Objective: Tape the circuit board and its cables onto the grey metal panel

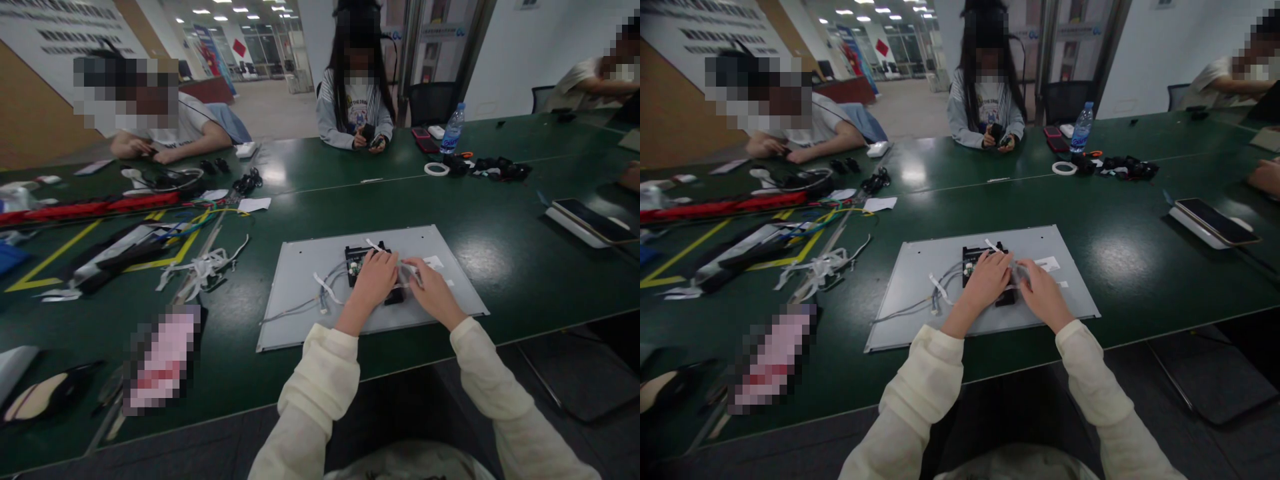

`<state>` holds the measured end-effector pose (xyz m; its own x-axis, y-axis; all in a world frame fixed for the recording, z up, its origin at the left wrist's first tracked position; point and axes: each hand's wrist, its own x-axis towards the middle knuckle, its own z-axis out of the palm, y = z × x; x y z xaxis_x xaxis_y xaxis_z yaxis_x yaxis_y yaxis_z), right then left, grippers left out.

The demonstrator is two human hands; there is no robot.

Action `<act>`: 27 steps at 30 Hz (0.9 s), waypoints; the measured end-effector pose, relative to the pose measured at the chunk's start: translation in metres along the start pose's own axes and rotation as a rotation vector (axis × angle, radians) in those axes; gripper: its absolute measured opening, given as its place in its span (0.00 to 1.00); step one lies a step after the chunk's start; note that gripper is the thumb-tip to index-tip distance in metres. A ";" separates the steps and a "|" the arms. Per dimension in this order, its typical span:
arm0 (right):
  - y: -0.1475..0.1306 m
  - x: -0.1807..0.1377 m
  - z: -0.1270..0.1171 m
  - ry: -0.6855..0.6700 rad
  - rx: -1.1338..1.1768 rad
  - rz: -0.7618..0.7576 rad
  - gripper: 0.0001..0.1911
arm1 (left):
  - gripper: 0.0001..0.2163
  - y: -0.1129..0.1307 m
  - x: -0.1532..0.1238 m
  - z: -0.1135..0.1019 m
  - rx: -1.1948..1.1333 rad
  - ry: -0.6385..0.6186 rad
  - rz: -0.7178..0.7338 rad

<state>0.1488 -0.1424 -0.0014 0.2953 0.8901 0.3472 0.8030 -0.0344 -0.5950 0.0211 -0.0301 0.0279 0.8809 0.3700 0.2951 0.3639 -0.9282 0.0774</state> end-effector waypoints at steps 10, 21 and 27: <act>-0.015 0.009 0.005 -0.134 -0.175 0.031 0.18 | 0.27 -0.006 -0.001 0.011 -0.184 0.028 -0.080; -0.010 0.006 0.007 -0.144 -0.127 -0.082 0.18 | 0.24 -0.006 -0.002 0.006 -0.206 -0.005 -0.102; 0.008 -0.006 -0.001 0.047 0.065 0.073 0.16 | 0.20 -0.002 -0.006 -0.009 -0.158 0.032 -0.098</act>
<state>0.1544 -0.1483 -0.0074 0.3774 0.8639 0.3337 0.7434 -0.0677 -0.6654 0.0120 -0.0312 0.0345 0.8324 0.4600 0.3091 0.3933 -0.8832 0.2555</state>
